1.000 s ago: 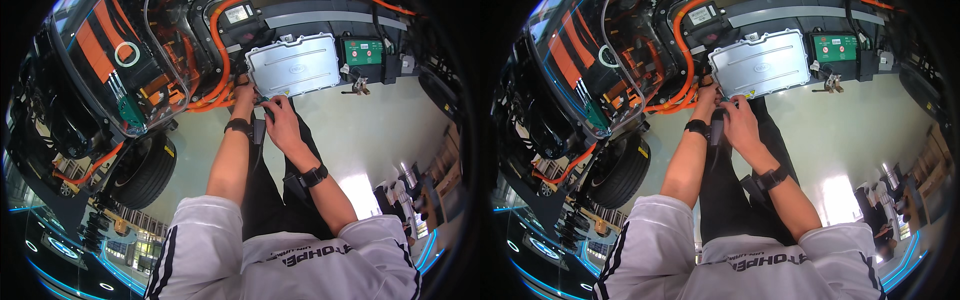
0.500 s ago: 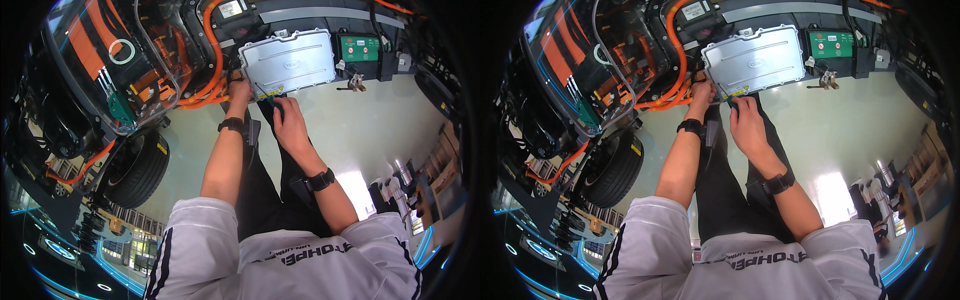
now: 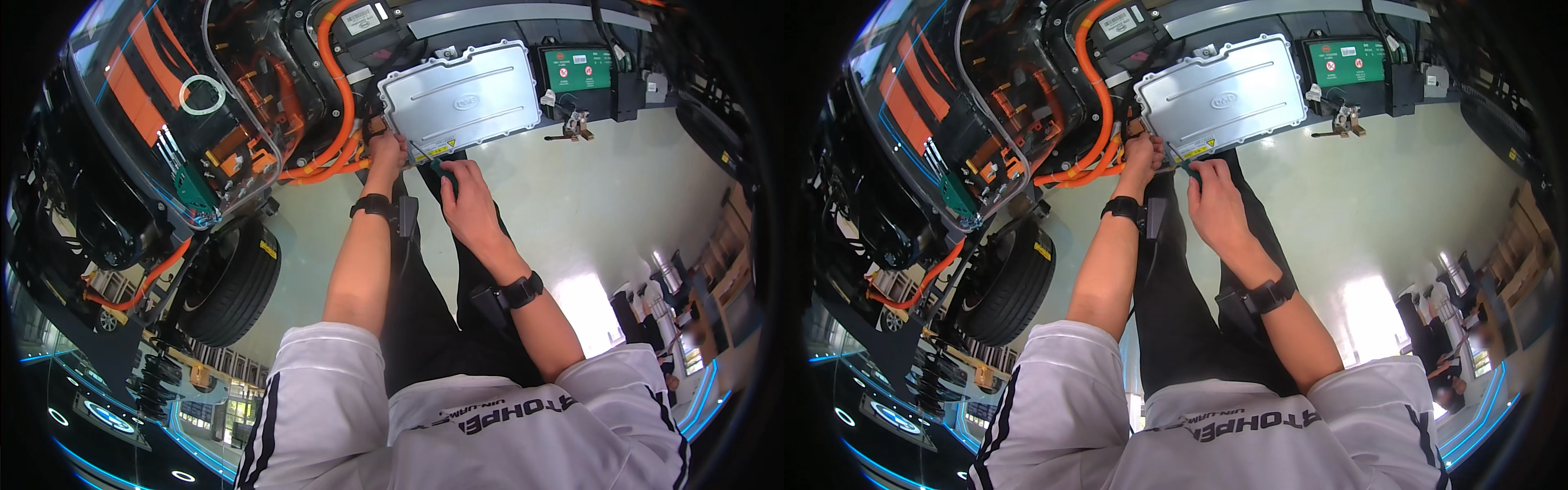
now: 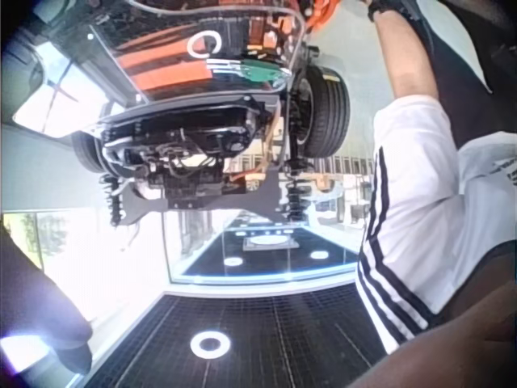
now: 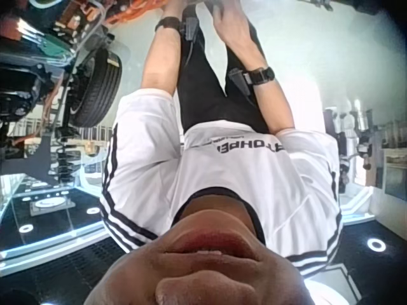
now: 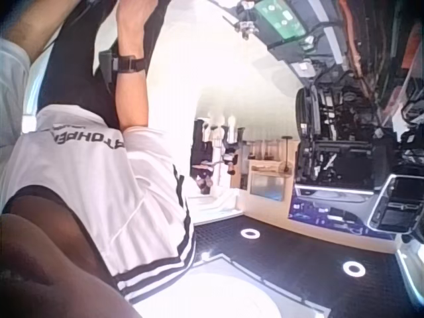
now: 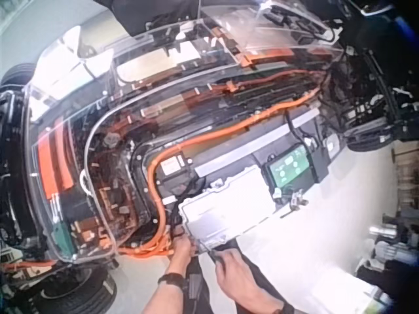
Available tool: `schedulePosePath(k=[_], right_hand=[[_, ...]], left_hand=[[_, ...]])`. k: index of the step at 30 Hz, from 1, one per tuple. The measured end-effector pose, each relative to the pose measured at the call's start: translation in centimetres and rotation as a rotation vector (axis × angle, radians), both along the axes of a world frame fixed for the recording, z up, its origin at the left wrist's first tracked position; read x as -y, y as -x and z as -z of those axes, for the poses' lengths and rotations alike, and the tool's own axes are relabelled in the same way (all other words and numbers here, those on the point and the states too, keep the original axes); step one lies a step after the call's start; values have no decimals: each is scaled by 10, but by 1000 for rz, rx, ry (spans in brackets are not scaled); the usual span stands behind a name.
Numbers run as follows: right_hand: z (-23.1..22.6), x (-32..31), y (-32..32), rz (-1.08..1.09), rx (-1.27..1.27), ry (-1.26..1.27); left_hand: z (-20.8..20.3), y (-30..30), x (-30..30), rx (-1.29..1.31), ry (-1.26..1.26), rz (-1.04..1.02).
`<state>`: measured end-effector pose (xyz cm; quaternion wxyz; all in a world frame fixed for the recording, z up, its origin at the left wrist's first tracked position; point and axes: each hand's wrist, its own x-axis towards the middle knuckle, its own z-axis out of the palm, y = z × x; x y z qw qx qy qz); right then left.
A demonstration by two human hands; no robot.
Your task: The person uses a green-handled screwdriver to tighten screws on a silver metal cover within the electric vehicle's undercarriage. The person systematically works across multiple screw locations on the cover, securing it in place.
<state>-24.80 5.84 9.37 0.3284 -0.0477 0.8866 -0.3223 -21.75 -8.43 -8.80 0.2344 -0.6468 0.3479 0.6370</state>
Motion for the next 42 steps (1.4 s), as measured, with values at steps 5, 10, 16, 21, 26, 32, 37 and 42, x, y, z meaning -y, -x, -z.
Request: schedulePosePath(k=[5, 10, 16, 21, 26, 32, 37, 42], right_hand=[[3, -4, -3, 24, -1, -14], [5, -10, -9, 10, -18, -9], [5, -12, -12, 15, 14, -14], [0, -19, -11, 33, -12, 5], [-13, -45, -6, 21, -20, 20], [-24, -59, 5, 16, -24, 18], [-24, -59, 2, 41, -9, 17], [-23, -53, -5, 90, 23, 26]], left_hand=[[-5, 7, -7, 43, 80, 107], [4, 1, -4, -24, 87, 39], [-3, -4, -1, -9, 39, -76], [-71, -13, -5, -216, 130, 71], [-210, -11, 35, -372, 777, 421], [-279, 0, 149, -174, 1347, 585], [-271, 14, 205, -77, 1386, 872], [-249, 15, 221, -99, 1300, 968]])
